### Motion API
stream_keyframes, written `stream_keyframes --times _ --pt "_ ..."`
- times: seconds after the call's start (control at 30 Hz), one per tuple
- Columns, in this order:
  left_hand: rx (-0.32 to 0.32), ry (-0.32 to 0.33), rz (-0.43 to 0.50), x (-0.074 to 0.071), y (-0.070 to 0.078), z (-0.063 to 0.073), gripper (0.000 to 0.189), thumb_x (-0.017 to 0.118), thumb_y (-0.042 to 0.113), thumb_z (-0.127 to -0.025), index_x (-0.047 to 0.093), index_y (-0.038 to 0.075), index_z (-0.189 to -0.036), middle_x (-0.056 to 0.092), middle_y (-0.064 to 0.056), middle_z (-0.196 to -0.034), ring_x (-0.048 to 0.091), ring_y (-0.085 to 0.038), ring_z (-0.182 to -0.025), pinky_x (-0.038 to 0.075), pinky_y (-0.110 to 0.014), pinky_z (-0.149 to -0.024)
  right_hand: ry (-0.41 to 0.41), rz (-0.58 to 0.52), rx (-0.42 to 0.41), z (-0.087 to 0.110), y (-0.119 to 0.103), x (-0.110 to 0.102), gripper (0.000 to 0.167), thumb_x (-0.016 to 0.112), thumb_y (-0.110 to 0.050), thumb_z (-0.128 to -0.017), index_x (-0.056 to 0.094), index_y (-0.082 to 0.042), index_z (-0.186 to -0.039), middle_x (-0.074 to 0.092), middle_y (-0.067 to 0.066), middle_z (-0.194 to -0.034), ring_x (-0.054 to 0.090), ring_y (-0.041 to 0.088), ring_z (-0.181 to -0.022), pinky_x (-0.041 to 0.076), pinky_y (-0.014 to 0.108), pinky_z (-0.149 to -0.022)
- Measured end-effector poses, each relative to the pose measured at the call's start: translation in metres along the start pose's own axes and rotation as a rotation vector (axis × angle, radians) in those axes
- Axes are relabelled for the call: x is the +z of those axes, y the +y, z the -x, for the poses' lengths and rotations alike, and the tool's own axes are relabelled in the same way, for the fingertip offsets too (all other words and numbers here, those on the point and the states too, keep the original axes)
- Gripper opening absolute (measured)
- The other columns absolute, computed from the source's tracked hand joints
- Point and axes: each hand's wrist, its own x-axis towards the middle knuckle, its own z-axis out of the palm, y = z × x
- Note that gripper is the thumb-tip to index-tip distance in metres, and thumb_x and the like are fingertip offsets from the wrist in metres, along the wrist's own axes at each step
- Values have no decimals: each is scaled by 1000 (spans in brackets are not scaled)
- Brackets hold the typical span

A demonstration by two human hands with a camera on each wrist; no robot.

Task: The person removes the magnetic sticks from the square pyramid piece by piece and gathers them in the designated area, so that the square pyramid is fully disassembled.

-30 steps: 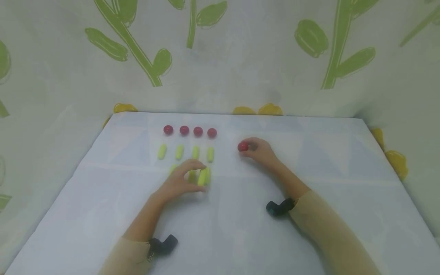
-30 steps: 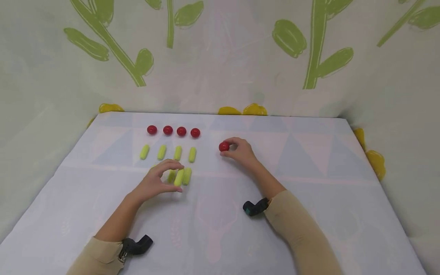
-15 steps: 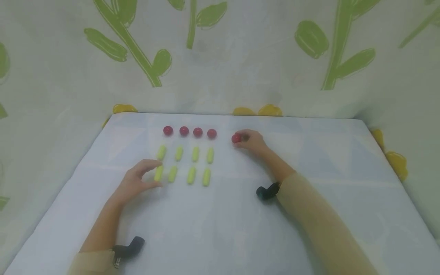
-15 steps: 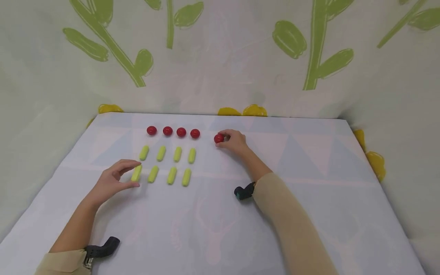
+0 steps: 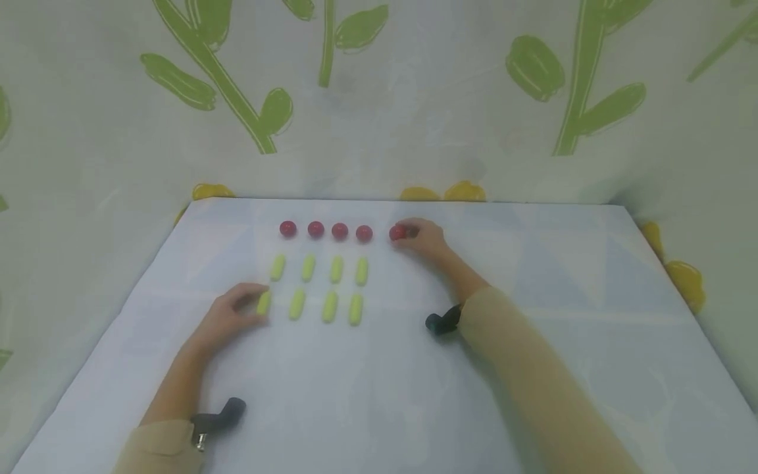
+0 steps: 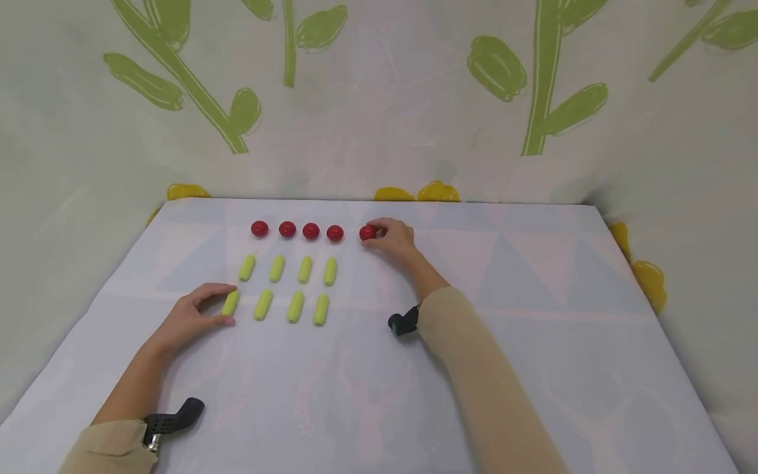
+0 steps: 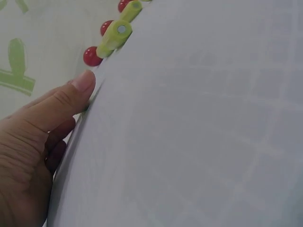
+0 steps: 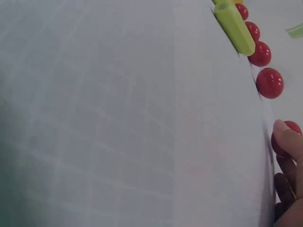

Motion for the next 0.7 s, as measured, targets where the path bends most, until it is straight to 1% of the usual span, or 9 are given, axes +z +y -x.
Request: stream_keyframes --times 0.07,0.17,0.27,0.37,0.6,0.7 --pt "9 0 3 3 -1 -1 65 82 30 -70 56 11 -126 53 -10 -133 36 -33 -134 26 -54 -109 12 36 9 -1 0 2 48 72 -32 -83 59 -21 -127 59 4 -126 48 23 -120 27 45 -111" --pt "12 9 -3 7 -1 -2 65 82 28 -70 56 12 -127 53 -9 -134 36 -32 -134 27 -53 -109 42 84 -8 0 0 5 47 72 -34 -82 60 -21 -126 62 4 -120 51 23 -116 21 49 -110" --pt "5 30 -11 10 1 -2 65 82 26 -70 56 13 -128 52 -10 -136 35 -32 -135 27 -52 -110 75 110 -31 0 0 7 46 73 -35 -82 61 -22 -125 63 3 -116 52 22 -112 22 47 -107" --pt "-8 42 -19 11 3 -1 67 81 26 -70 55 12 -130 49 -11 -139 33 -33 -136 26 -53 -110 91 114 -39 -1 1 9 46 73 -36 -81 61 -23 -124 63 2 -116 52 21 -111 23 45 -106" --pt "-43 51 -38 12 3 1 75 81 32 -70 49 13 -135 46 -12 -142 31 -34 -137 24 -54 -111 79 124 -49 -5 0 12 48 72 -38 -81 60 -24 -126 63 2 -120 53 22 -114 21 45 -107" --pt "-47 55 -49 11 3 1 80 81 33 -70 46 12 -138 43 -12 -145 30 -35 -138 23 -54 -111 79 121 -34 -7 1 12 50 72 -38 -81 58 -26 -128 62 1 -122 52 21 -116 22 45 -107"
